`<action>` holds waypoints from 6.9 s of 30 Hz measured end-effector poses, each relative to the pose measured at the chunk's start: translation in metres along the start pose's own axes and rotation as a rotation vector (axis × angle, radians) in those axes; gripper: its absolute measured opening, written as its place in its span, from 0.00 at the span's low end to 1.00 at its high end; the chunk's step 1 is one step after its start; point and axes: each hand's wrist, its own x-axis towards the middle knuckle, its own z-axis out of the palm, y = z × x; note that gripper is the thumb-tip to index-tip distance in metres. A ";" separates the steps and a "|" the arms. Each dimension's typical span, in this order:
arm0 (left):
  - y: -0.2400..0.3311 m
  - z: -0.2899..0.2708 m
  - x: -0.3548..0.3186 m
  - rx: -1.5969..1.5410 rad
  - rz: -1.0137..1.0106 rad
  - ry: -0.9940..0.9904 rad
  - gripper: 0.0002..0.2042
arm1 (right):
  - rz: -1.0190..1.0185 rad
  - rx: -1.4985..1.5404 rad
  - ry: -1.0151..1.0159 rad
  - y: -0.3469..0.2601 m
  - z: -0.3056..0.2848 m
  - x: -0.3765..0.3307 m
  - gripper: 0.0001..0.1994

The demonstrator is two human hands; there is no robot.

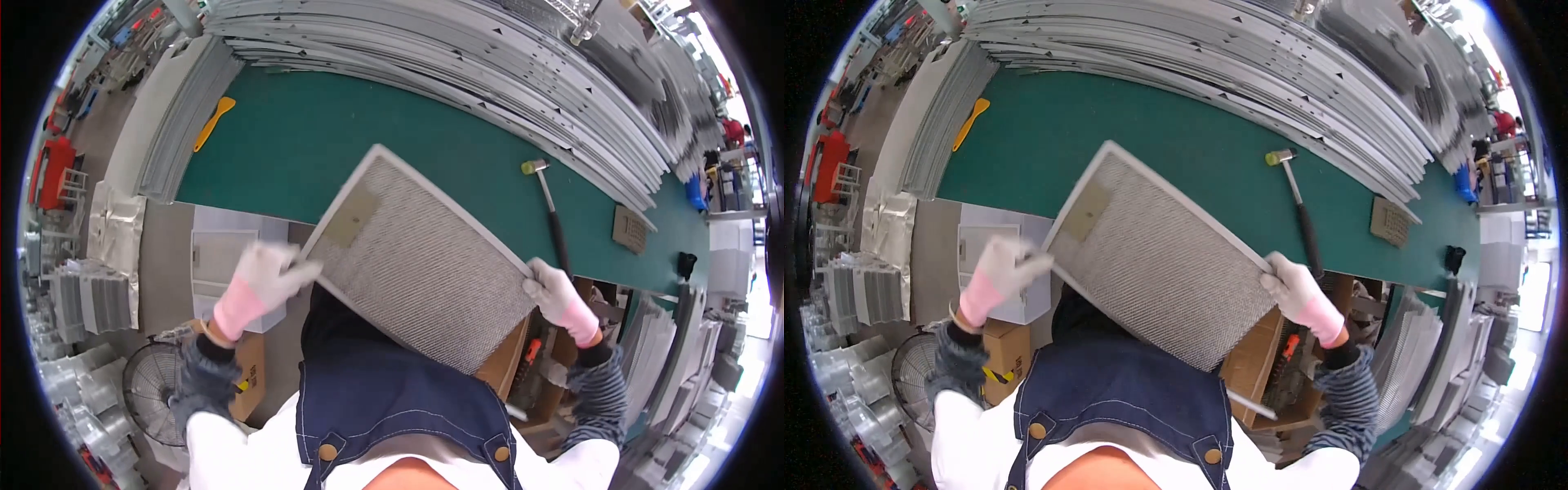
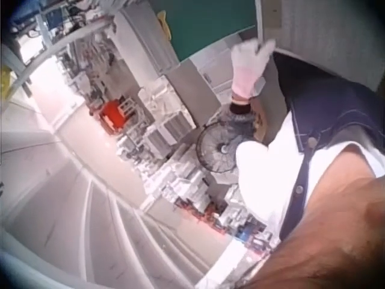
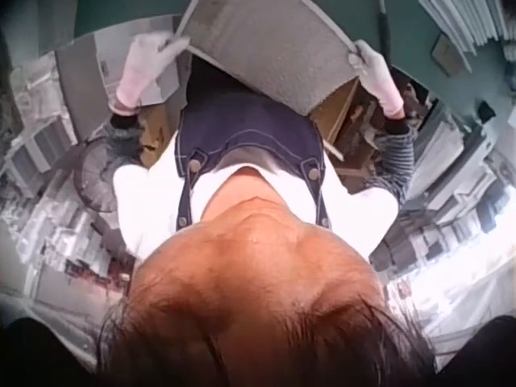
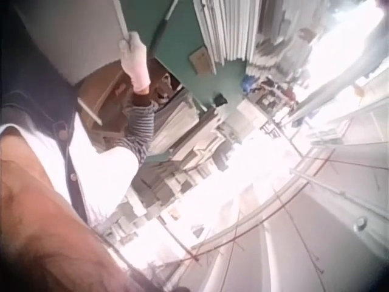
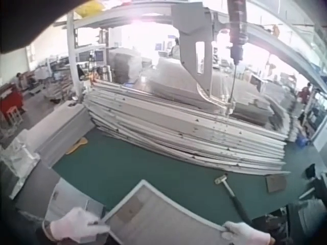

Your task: The worker is assembling metal mesh filters by inserting the mesh into aluminum frames and securing components using a power drill and small screws.

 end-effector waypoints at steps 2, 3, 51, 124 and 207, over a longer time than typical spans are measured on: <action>-0.062 0.065 0.001 -0.100 0.038 0.018 0.16 | 0.010 0.028 0.025 0.004 0.009 0.008 0.03; -0.059 0.102 0.004 -0.315 0.164 0.238 0.17 | -0.063 -0.035 0.030 -0.004 0.007 0.012 0.03; 0.136 -0.048 0.038 0.287 0.561 -0.389 0.13 | -0.442 -0.232 -0.142 -0.085 -0.038 0.003 0.11; -0.023 -0.060 0.076 0.299 0.456 -0.234 0.13 | -0.590 -0.309 0.008 -0.089 0.108 0.149 0.19; -0.059 0.050 0.092 -1.296 0.590 0.174 0.20 | -0.566 -0.336 0.071 -0.111 0.047 0.114 0.26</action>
